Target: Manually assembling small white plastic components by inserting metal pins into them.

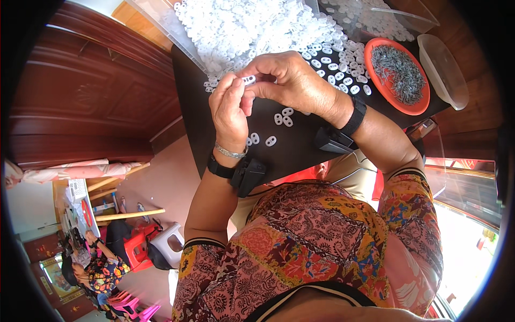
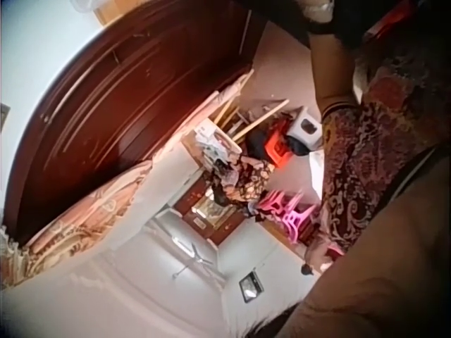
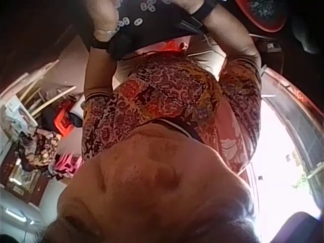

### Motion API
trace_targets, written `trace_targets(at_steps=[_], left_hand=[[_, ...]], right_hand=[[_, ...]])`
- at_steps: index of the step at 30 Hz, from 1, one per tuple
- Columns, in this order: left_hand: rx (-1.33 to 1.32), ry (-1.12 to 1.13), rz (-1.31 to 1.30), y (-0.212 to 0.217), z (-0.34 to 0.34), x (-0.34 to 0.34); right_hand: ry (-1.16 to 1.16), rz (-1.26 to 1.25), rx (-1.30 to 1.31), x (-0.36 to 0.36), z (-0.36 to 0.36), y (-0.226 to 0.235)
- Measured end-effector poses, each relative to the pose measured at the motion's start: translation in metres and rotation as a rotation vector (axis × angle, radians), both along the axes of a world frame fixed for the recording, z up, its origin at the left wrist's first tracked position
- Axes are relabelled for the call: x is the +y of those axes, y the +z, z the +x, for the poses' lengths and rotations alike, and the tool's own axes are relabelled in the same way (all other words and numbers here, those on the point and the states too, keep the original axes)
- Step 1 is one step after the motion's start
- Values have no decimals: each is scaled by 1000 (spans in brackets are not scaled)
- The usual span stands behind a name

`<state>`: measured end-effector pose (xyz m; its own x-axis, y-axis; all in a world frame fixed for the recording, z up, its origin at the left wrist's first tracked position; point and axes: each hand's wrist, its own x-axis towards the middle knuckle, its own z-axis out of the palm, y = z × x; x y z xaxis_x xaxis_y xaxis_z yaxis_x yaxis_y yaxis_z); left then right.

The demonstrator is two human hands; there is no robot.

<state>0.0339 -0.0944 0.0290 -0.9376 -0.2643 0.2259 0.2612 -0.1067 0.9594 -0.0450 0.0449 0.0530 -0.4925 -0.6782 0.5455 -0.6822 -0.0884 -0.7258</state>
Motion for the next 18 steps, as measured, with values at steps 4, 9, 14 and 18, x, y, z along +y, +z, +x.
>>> trace_targets(at_steps=[4, 9, 14, 18], left_hand=[[17, 89, 82, 1, 1, 12], [23, 144, 113, 0, 4, 18], [-13, 153, 203, -1, 2, 25], [-41, 179, 244, 0, -4, 30]], right_hand=[[20, -33, -2, 1, 1, -3], [37, -26, -90, 1, 4, -4], [1, -50, -26, 0, 2, -9], [-28, -41, 53, 2, -2, -12]])
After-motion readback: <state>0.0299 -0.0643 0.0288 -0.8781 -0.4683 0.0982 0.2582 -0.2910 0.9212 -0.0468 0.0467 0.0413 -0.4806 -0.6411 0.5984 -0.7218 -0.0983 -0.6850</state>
